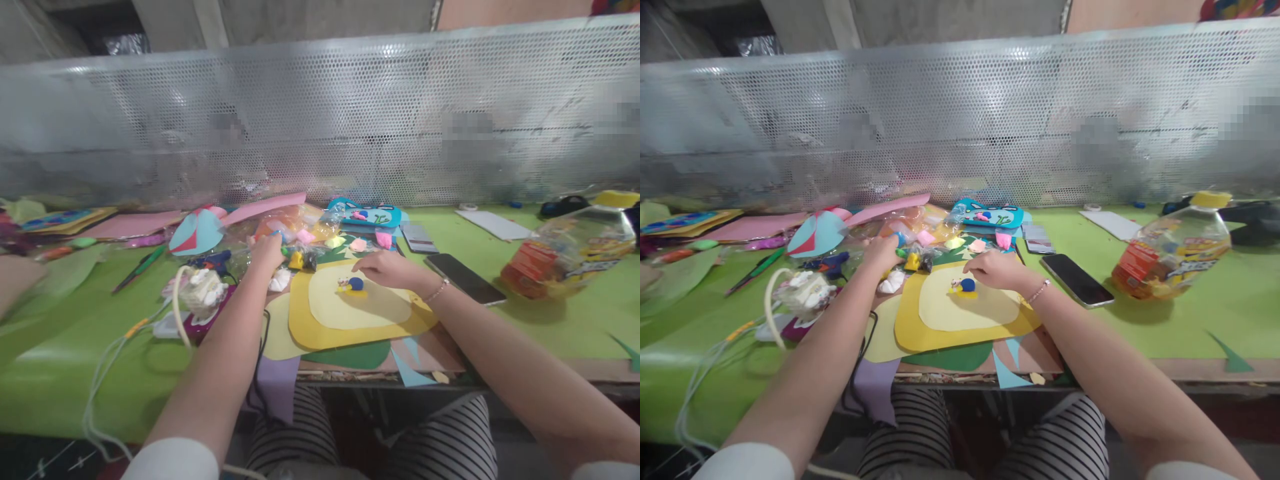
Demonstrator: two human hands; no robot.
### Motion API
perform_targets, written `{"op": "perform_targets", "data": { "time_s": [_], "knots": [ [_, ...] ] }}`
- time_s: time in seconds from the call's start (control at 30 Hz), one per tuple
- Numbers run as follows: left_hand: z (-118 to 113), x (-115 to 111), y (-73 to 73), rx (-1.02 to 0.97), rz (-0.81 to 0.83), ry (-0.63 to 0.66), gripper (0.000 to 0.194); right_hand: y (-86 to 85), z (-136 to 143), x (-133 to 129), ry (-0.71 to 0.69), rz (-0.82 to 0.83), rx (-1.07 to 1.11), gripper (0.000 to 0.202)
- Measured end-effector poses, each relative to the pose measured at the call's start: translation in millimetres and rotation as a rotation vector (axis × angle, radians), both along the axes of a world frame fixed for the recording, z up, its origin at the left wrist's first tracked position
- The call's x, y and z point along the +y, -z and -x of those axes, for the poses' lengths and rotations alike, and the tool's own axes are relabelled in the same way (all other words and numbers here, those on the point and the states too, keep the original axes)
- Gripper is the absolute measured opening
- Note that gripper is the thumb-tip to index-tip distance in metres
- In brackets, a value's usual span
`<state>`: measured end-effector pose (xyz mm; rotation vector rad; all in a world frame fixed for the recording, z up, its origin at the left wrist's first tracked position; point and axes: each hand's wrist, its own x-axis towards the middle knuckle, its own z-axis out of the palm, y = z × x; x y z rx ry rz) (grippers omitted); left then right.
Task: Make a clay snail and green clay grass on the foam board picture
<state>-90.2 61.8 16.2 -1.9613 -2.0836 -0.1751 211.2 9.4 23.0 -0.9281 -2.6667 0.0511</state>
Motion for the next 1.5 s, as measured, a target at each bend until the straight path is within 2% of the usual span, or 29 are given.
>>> {"op": "perform_targets", "data": {
  "time_s": [0.1,0.2,0.37,0.47,0.53,0.63,0.77,1.07,1.27,1.5],
  "knots": [
    [-0.9,0.1,-1.1,0.001,0.020,-0.014,0.034,-0.7,0.3,-0.3,0.002,0.003,-0.014,0.034],
    [-1.8,-0.2,-3.4,0.001,-0.011,-0.042,0.039,-0.7,0.0,-0.1,0.006,0.008,-0.010,0.034],
    [-9.5,-7.3,-16.4,-0.104,-0.232,-0.072,0.043,1.7,-1.5,2.9,0.041,-0.003,0.024,0.033],
    [-17.7,-11.1,-23.5,-0.206,-0.230,0.019,0.036,3.4,-2.1,4.9,0.093,-0.011,0.023,0.033],
    [-24.0,-12.1,-24.2,-0.277,-0.072,0.161,0.029,4.1,-2.1,5.5,0.115,-0.009,0.024,0.034],
    [-33.6,-13.4,-20.2,-0.328,0.192,0.338,0.023,3.9,-1.7,5.4,0.140,-0.014,0.034,0.033],
    [-43.3,-17.6,-14.7,-0.287,0.306,0.382,0.026,2.0,-0.7,3.5,0.134,-0.015,0.042,0.033],
    [-44.8,-17.1,-0.5,-0.083,0.202,0.325,0.044,3.8,-1.0,5.0,0.121,-0.006,0.032,0.034],
    [-40.3,-18.1,6.1,-0.042,0.134,0.309,0.035,9.1,-2.3,9.3,0.107,-0.001,0.021,0.032],
    [-38.0,-12.1,13.9,-0.027,0.102,0.250,0.034,15.7,-5.6,14.6,0.125,0.023,0.010,0.033]
  ]
}}
